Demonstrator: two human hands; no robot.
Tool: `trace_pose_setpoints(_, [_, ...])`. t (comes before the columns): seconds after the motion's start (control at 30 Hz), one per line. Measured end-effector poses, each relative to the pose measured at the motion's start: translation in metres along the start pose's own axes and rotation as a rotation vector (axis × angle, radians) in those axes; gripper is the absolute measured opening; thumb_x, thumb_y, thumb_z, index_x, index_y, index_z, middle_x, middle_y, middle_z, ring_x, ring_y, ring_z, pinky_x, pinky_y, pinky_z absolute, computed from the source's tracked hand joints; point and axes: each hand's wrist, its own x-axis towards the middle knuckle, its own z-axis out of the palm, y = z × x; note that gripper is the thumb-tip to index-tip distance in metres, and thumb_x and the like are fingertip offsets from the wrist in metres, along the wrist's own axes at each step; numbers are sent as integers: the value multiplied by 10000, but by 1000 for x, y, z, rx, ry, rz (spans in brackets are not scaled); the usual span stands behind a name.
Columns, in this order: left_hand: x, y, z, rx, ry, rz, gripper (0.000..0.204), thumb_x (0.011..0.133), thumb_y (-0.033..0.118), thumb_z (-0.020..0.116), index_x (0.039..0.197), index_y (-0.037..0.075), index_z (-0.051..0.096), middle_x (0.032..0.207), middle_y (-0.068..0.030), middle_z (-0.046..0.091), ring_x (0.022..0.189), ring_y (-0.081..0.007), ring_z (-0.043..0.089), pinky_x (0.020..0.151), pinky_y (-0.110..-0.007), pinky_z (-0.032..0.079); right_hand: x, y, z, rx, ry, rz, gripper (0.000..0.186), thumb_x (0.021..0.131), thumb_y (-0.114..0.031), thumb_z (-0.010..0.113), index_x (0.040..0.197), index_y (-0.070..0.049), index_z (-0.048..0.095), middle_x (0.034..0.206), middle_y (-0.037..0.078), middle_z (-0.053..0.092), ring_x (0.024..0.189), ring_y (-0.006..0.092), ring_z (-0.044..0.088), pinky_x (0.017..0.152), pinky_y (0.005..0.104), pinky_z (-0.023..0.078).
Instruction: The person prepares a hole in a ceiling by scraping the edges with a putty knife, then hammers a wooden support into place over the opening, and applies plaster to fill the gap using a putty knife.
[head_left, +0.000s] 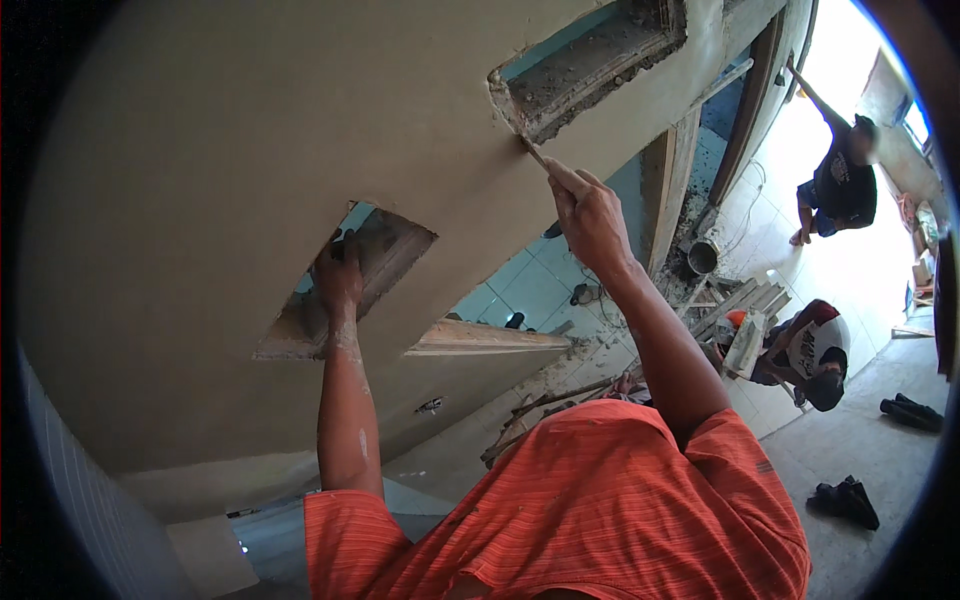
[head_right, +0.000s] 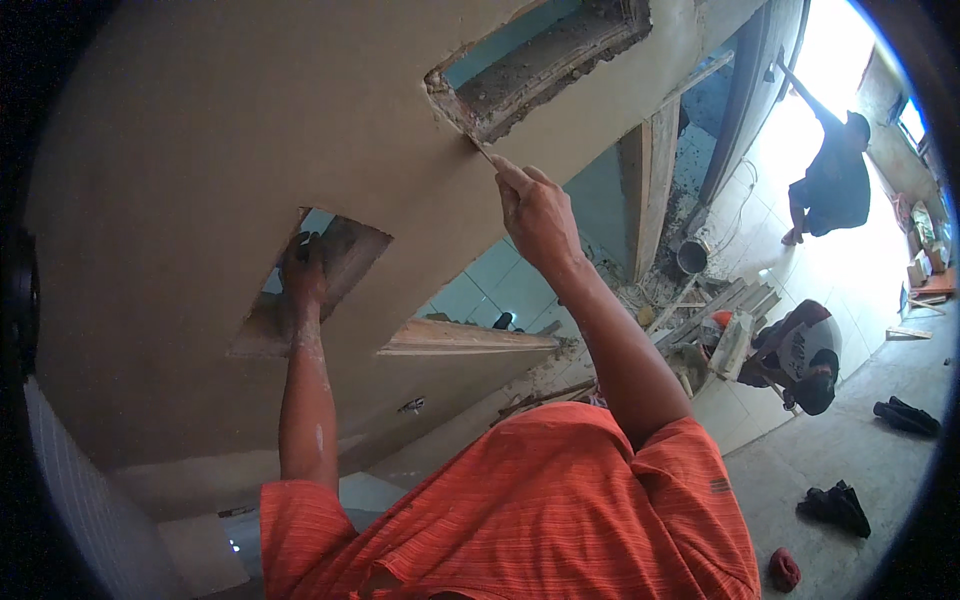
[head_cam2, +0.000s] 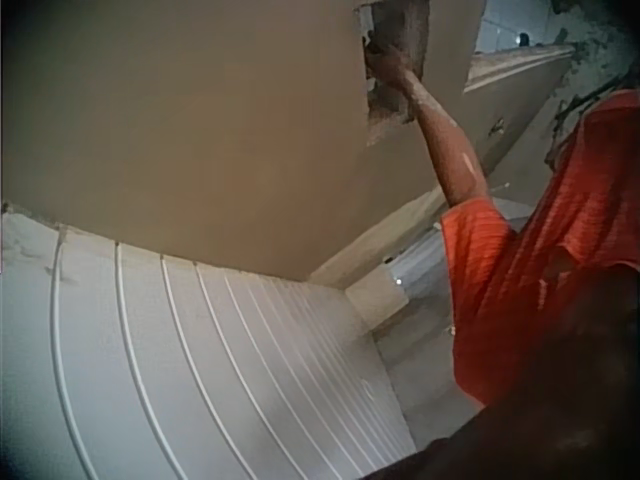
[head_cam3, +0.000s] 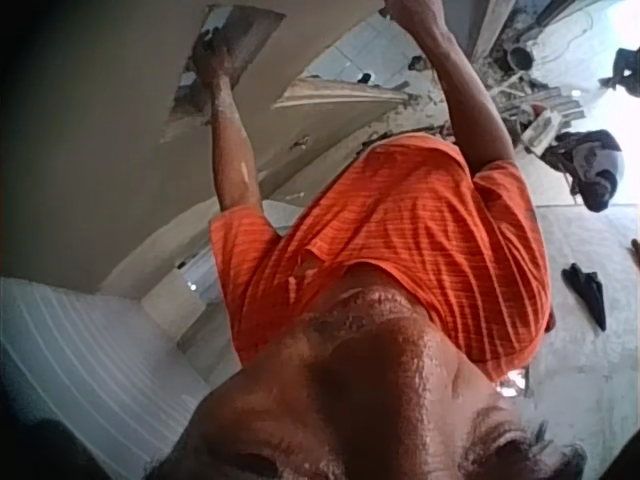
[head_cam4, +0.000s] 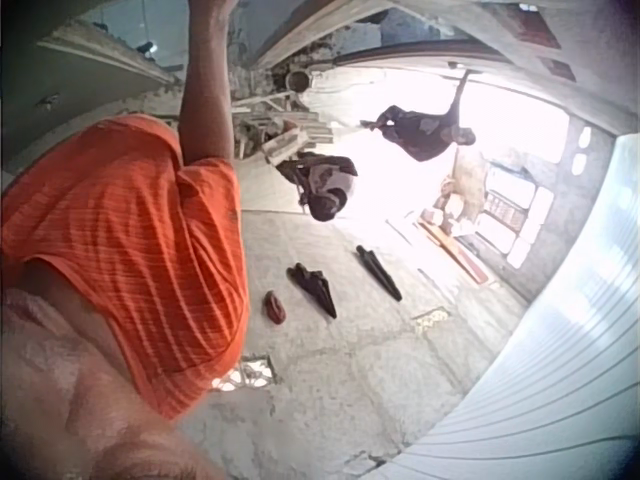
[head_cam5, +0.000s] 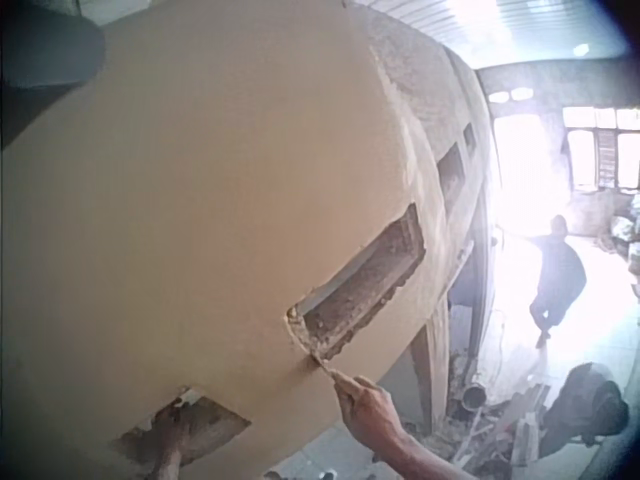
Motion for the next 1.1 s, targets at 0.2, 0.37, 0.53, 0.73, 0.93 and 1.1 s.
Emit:
trace_pose_setpoints(0.2, [1, 1, -1, 29, -10, -9, 501, 988, 429, 641, 1197, -23, 691, 1146, -225, 731, 1069, -403, 693, 936, -476, 521, 6, -8, -16, 5, 11, 20, 315, 1025, -164, 601, 1321, -91, 681, 905, 187, 659, 812, 391, 674, 738, 473, 530])
trace_pose_setpoints(0.37, [4, -12, -2, -7, -7, 27, 489, 991, 412, 645, 1205, -25, 689, 1165, -223, 725, 1065, -396, 696, 930, -468, 524, 4, -11, -24, 46, 56, -43, 319, 1022, -176, 607, 1319, -86, 682, 923, 194, 664, 840, 394, 677, 755, 473, 531])
trace_pose_setpoints(0.53, [2, -2, 0, -1, -13, 0, 499, 988, 422, 645, 1204, -26, 686, 1170, -231, 722, 1071, -399, 693, 931, -469, 522, 1, 3, -11, 2, -46, 1, 316, 1014, -159, 606, 1312, -94, 689, 946, 199, 677, 869, 399, 677, 801, 466, 537])
trace_pose_setpoints(0.73, [2, -10, -1, 45, 37, 61, 504, 991, 431, 633, 1197, -25, 691, 1124, -240, 732, 1038, -399, 701, 917, -473, 522, 15, 30, -30, 348, 182, 313, 366, 1068, -219, 543, 1368, -31, 635, 906, 126, 697, 622, 165, 650, 529, 315, 515])
trace_pose_setpoints(0.93, [1, -3, -1, 11, -3, 15, 510, 995, 443, 624, 1198, -21, 692, 1102, -234, 740, 1029, -406, 703, 919, -479, 520, 61, 60, -81, 463, 319, 533, 461, 1064, -274, 530, 1468, -51, 532, 920, 97, 727, 583, 120, 619, 453, 282, 475])
trace_pose_setpoints(1.1, [1, -1, 2, 25, 9, 13, 506, 996, 446, 620, 1192, -14, 695, 1106, -232, 740, 1039, -405, 702, 919, -478, 519, 99, 85, -108, 426, 364, 597, 442, 1039, -271, 573, 1407, -30, 604, 929, 99, 739, 632, 125, 621, 553, 284, 513])
